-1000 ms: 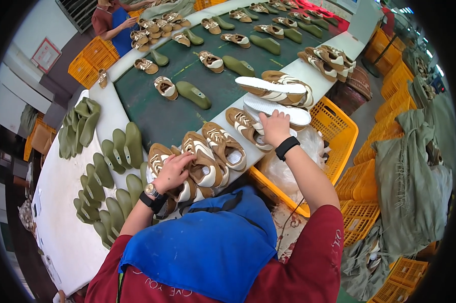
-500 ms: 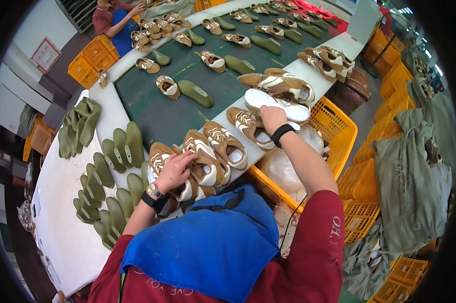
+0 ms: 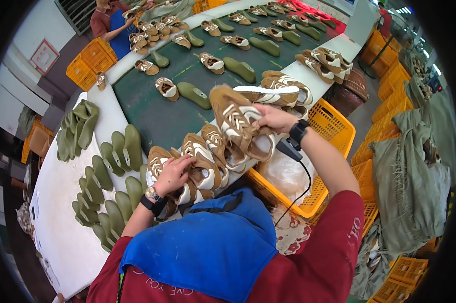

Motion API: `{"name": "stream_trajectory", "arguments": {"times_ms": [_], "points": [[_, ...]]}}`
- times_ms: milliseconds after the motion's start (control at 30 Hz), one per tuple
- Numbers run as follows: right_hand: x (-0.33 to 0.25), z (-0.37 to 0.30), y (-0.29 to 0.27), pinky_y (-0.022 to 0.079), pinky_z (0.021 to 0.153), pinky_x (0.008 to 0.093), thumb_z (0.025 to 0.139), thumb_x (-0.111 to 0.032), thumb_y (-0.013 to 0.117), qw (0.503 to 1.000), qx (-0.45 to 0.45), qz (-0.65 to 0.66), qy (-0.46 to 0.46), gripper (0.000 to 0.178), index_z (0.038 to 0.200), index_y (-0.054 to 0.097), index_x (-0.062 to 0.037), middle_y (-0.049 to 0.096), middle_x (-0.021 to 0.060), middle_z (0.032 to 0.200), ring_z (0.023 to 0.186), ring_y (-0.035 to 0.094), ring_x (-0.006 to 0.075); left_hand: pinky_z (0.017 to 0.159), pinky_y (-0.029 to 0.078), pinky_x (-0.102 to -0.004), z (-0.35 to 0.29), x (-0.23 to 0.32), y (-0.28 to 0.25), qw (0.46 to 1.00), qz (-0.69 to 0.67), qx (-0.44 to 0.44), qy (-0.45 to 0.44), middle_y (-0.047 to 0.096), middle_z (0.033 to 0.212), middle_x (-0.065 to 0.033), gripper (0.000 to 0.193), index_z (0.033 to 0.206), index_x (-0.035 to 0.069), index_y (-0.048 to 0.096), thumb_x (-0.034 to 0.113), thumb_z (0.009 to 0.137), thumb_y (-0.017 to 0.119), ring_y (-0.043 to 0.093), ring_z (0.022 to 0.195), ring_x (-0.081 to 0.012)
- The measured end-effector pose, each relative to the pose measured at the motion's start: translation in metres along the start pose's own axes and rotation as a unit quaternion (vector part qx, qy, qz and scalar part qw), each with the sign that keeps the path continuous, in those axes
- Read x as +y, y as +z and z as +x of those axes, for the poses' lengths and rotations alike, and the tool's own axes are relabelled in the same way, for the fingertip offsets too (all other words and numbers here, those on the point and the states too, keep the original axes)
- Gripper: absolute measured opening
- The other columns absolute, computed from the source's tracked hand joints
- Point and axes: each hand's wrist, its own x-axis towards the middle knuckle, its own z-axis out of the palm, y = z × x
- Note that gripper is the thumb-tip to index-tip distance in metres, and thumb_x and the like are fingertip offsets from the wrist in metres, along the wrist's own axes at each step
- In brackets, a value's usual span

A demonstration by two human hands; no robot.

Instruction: Organizing shoe lasts and matching shoe uppers before placing them on a conveyor belt in a factory.

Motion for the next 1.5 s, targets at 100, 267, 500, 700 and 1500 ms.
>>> {"name": "stream_trajectory", "arguments": {"times_ms": [100, 267, 500, 700, 1500], "points": [[0.038, 0.027, -0.015, 0.048, 0.087, 0.0265, 0.086, -0.004, 0.059, 0.994, 0.038, 0.075, 0.068, 0.044, 0.127, 0.044, -0.0024, 0.058, 0.0046, 0.113, 0.102, 0.056, 0.0116, 0.101, 0.034, -0.0468, 0.0, 0.0, 0.001, 1.0, 0.002, -0.013, -0.007, 0.054, 0.126, -0.0111, 0.047, 0.122, 0.012, 0.053, 0.005, 0.075, 0.055, 0.052, 0.113, -0.0295], [0.041, 0.029, -0.046, 0.045, 0.05, 0.0275, 0.08, -0.009, 0.053, 0.918, 0.067, -0.332, 0.206, 0.061, 0.139, 0.04, -0.0178, 0.059, 0.0075, 0.083, 0.062, 0.054, 0.0124, 0.101, 0.034, -0.0465, -0.002, 0.001, 0.001, 1.0, 0.003, -0.002, -0.009, 0.054, 0.126, -0.0116, 0.047, 0.121, 0.012, 0.053, 0.005, 0.075, 0.054, 0.052, 0.114, -0.029], [0.075, 0.06, -0.025, 0.041, 0.054, 0.0253, 0.086, -0.017, 0.05, 0.93, -0.157, -0.272, 0.191, 0.063, 0.145, 0.031, -0.0272, 0.057, 0.0024, 0.077, 0.063, 0.05, 0.012, 0.099, 0.036, -0.0433, -0.003, 0.002, -0.002, 1.0, 0.019, 0.0, -0.016, 0.054, 0.124, -0.0117, 0.045, 0.119, 0.011, 0.054, 0.007, 0.075, 0.055, 0.053, 0.111, -0.029], [0.087, 0.043, -0.01, 0.046, 0.066, 0.0315, 0.088, -0.02, 0.048, 0.938, -0.084, -0.321, 0.103, 0.064, 0.147, 0.025, -0.0213, 0.062, 0.01, 0.088, 0.074, 0.056, 0.0171, 0.099, 0.036, -0.0419, 0.001, 0.013, -0.008, 1.0, 0.01, -0.011, -0.018, 0.052, 0.127, -0.0127, 0.048, 0.121, 0.011, 0.053, 0.01, 0.074, 0.06, 0.052, 0.113, -0.0302], [0.097, 0.008, -0.014, 0.036, 0.102, 0.0322, 0.084, -0.048, 0.062, 0.976, -0.037, -0.207, -0.057, 0.08, 0.144, 0.029, -0.0076, 0.042, 0.0157, 0.139, 0.125, 0.043, 0.0248, 0.098, 0.042, -0.0384, 0.015, 0.097, -0.034, 0.994, -0.06, 0.031, -0.085, 0.057, 0.118, -0.0194, 0.046, 0.12, 0.001, 0.053, 0.009, 0.076, 0.066, 0.053, 0.113, -0.0347]]}}
